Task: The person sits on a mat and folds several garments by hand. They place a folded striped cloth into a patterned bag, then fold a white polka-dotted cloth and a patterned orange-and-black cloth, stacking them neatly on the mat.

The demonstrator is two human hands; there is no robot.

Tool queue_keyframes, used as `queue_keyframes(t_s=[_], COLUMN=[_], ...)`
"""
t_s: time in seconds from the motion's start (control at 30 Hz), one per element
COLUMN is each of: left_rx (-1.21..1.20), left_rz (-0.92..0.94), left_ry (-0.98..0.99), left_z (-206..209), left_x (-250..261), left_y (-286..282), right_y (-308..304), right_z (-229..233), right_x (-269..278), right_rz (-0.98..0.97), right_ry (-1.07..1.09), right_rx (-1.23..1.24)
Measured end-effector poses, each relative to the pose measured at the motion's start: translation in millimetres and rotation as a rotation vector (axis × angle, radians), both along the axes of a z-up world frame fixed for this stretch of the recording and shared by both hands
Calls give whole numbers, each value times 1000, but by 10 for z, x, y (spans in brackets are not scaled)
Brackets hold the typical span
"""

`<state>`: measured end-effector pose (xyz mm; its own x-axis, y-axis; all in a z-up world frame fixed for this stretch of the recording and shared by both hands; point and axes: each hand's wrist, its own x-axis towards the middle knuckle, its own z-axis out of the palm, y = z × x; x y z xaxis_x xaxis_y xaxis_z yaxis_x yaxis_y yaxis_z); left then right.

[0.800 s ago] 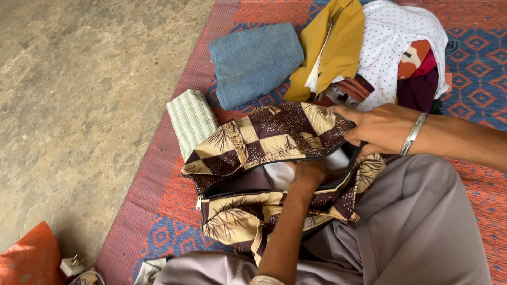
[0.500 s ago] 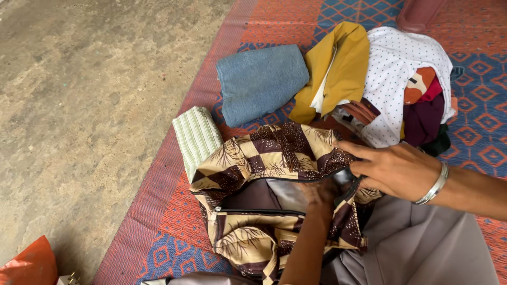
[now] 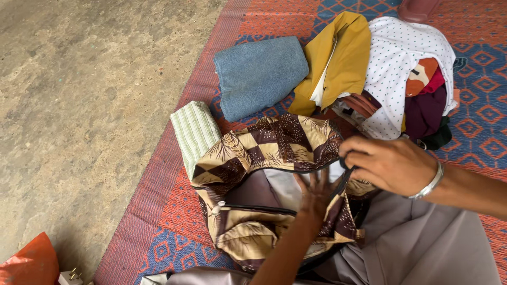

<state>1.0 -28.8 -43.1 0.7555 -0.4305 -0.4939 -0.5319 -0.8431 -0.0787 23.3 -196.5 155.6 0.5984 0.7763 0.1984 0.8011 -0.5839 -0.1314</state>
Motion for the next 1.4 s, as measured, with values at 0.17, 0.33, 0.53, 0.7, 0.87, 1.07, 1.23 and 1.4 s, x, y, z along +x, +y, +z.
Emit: queue_keyframes(t_s=[0.17, 0.33, 0.53, 0.7, 0.87, 1.07, 1.23, 1.4], left_rx=[-35, -721, -795, -376, -310, -346, -396, -436], left_rz=[123, 378, 422, 378, 498, 548, 498, 370], left_ry=[4, 303, 276, 120, -12, -48, 162, 286], left_z=[-124, -184, -142, 208, 375, 406, 546, 786], left_x=[153, 536, 756, 565, 441, 402, 475, 787], left_y=[-117, 124, 165, -77, -24, -66, 117, 835], right_y=[-82, -73, 145, 485, 584, 613, 628, 623], right_z=[-91, 79, 112, -117, 78, 347, 241, -205], right_x=[9, 141, 356, 231, 410, 538, 289, -245], right_rz=[-88, -186, -212, -93, -249, -248, -201, 108], right_ry=[-33, 111, 94, -12, -218, -298, -328, -128], right_rx=[93, 14, -231, -948, -746, -696, -579, -180])
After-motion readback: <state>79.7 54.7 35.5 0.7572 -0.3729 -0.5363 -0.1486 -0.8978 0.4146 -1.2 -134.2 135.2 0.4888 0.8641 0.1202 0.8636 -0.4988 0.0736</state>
